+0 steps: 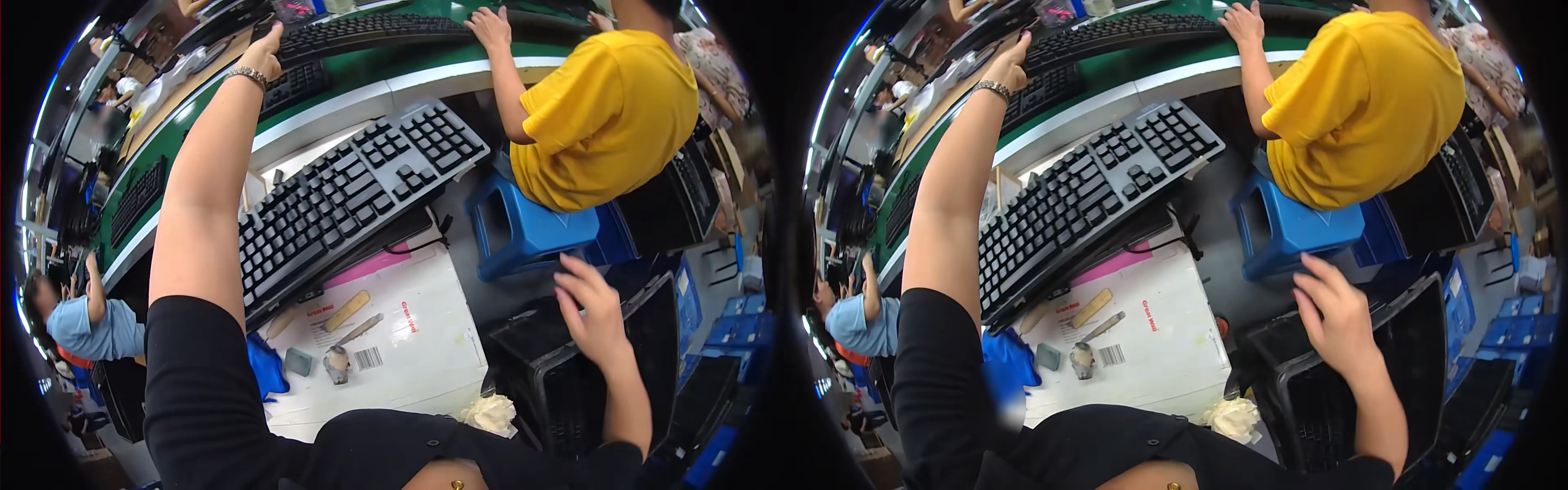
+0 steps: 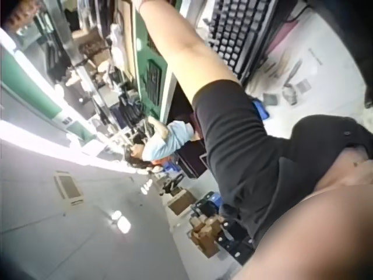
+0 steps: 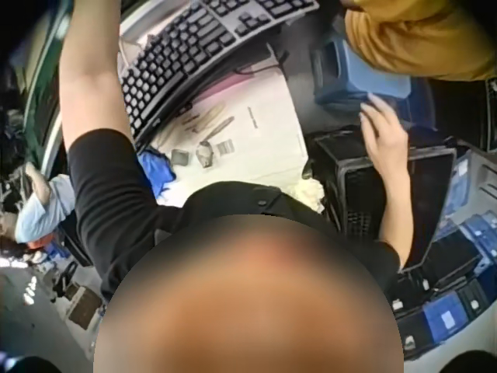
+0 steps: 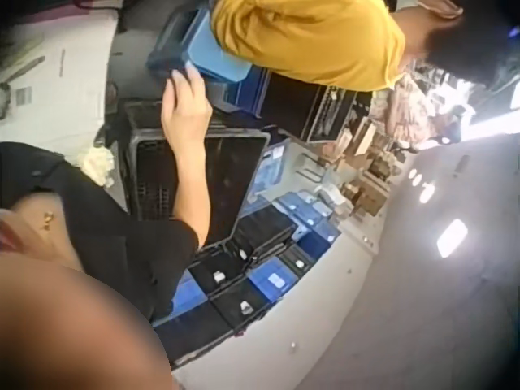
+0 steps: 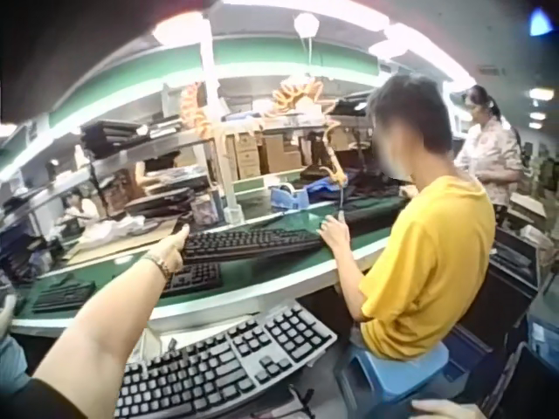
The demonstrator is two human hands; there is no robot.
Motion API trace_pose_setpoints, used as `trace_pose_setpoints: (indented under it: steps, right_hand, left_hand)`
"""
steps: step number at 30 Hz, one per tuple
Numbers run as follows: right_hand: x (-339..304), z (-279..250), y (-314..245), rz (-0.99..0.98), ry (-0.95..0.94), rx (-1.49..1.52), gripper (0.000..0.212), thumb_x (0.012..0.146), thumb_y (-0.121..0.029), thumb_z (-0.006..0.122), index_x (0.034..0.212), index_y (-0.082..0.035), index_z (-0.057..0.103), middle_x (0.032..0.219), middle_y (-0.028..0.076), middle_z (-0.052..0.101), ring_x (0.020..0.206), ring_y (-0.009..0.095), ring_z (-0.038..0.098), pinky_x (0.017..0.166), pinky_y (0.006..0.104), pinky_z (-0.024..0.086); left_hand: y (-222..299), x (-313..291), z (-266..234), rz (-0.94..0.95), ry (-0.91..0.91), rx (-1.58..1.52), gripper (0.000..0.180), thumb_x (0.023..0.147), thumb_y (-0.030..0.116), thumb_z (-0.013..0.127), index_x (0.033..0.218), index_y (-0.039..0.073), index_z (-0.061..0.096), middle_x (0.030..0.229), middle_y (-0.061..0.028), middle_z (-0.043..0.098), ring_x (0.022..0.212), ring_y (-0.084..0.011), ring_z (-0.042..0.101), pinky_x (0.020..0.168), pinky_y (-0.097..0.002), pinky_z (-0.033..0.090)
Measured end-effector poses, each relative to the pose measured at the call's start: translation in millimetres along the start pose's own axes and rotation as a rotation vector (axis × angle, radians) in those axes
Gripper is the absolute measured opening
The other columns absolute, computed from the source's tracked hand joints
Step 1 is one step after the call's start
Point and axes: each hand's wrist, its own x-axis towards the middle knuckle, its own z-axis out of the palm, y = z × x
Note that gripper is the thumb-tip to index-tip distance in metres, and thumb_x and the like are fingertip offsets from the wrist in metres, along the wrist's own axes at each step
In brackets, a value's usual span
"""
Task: Assembling and cleaning computer keyboards on a factory production line.
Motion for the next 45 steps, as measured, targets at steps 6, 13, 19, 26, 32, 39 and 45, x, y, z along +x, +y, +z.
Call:
trace_pose_setpoints:
  steps: [6, 13, 19, 26, 32, 39, 45]
  right_hand:
    - [-68.5, 32.5, 14.2, 0.258, 0.116, 0.008, 0.021, 0.085, 0.006, 0.074, 0.106, 0.006, 0.074, 0.124, 0.018, 0.073, 0.089, 0.03, 0.074, 0.08, 0.034, 0.059]
    - [-68.4, 47.3, 13.1, 0.455, 0.216, 0.164, 0.022, 0.083, 0.007, 0.072, 0.105, 0.006, 0.074, 0.113, 0.017, 0.076, 0.082, 0.029, 0.072, 0.078, 0.0334, 0.058]
    - [-70.6, 50.8, 19.0, 0.367, 0.216, 0.072, 0.022, 0.082, 0.006, 0.072, 0.103, 0.006, 0.074, 0.107, 0.016, 0.077, 0.081, 0.029, 0.071, 0.077, 0.0343, 0.057]
    - [-69.7, 52.9, 17.5, 0.372, 0.231, 0.069, 0.021, 0.081, 0.006, 0.071, 0.102, 0.005, 0.074, 0.102, 0.015, 0.076, 0.081, 0.029, 0.07, 0.075, 0.034, 0.056]
    - [-70.3, 54.4, 18.9, 0.398, 0.249, 0.051, 0.019, 0.082, 0.006, 0.071, 0.101, 0.005, 0.073, 0.099, 0.014, 0.075, 0.077, 0.027, 0.068, 0.072, 0.0337, 0.055]
    - [-72.4, 51.9, 13.2, 0.403, 0.261, 0.094, 0.017, 0.084, 0.004, 0.071, 0.101, 0.004, 0.073, 0.095, 0.012, 0.074, 0.072, 0.025, 0.065, 0.068, 0.0326, 0.053]
    - [-81.6, 49.4, 8.4, 0.361, 0.283, 0.067, 0.013, 0.087, 0.001, 0.071, 0.1, 0.002, 0.075, 0.093, 0.009, 0.074, 0.07, 0.023, 0.064, 0.066, 0.0316, 0.052]
  left_hand:
    - [-17.4, -39.2, 102.4, -0.099, 0.241, 0.24, 0.07, 0.101, 0.052, 0.066, 0.141, -0.004, 0.057, 0.147, -0.0203, 0.06, 0.128, -0.0361, 0.063, 0.111, -0.0509, 0.049]
    - [-41.2, -36.7, 118.4, 0.021, 0.267, 0.397, 0.073, 0.099, 0.051, 0.067, 0.146, -0.003, 0.055, 0.153, -0.022, 0.056, 0.137, -0.039, 0.057, 0.117, -0.0517, 0.044]
    - [-69.1, -1.1, 107.9, 0.215, 0.14, 0.434, 0.072, 0.096, 0.047, 0.071, 0.146, -0.002, 0.056, 0.152, -0.0237, 0.056, 0.139, -0.0411, 0.054, 0.118, -0.0503, 0.043]
    - [-98.3, 18.9, 108.1, 0.461, 0.02, 0.45, 0.071, 0.092, 0.042, 0.076, 0.147, 0.0, 0.057, 0.151, -0.0256, 0.057, 0.142, -0.0436, 0.051, 0.118, -0.0486, 0.041]
    - [-99.0, -22.8, 138.7, 0.687, 0.132, 1.069, 0.078, 0.089, 0.045, 0.079, 0.149, 0.002, 0.055, 0.146, -0.0289, 0.059, 0.136, -0.0466, 0.055, 0.109, -0.0515, 0.049]
    - [-55.3, -48.2, 92.8, 0.935, 0.233, 1.549, 0.075, 0.09, 0.05, 0.077, 0.147, 0.005, 0.059, 0.139, -0.0233, 0.067, 0.13, -0.0447, 0.061, 0.108, -0.0521, 0.051]
    - [-15.7, -168.4, -18.3, 0.739, -0.07, 1.762, 0.05, 0.094, 0.046, 0.073, 0.123, 0.005, 0.076, 0.114, -0.0161, 0.078, 0.106, -0.0354, 0.073, 0.097, -0.0458, 0.056]
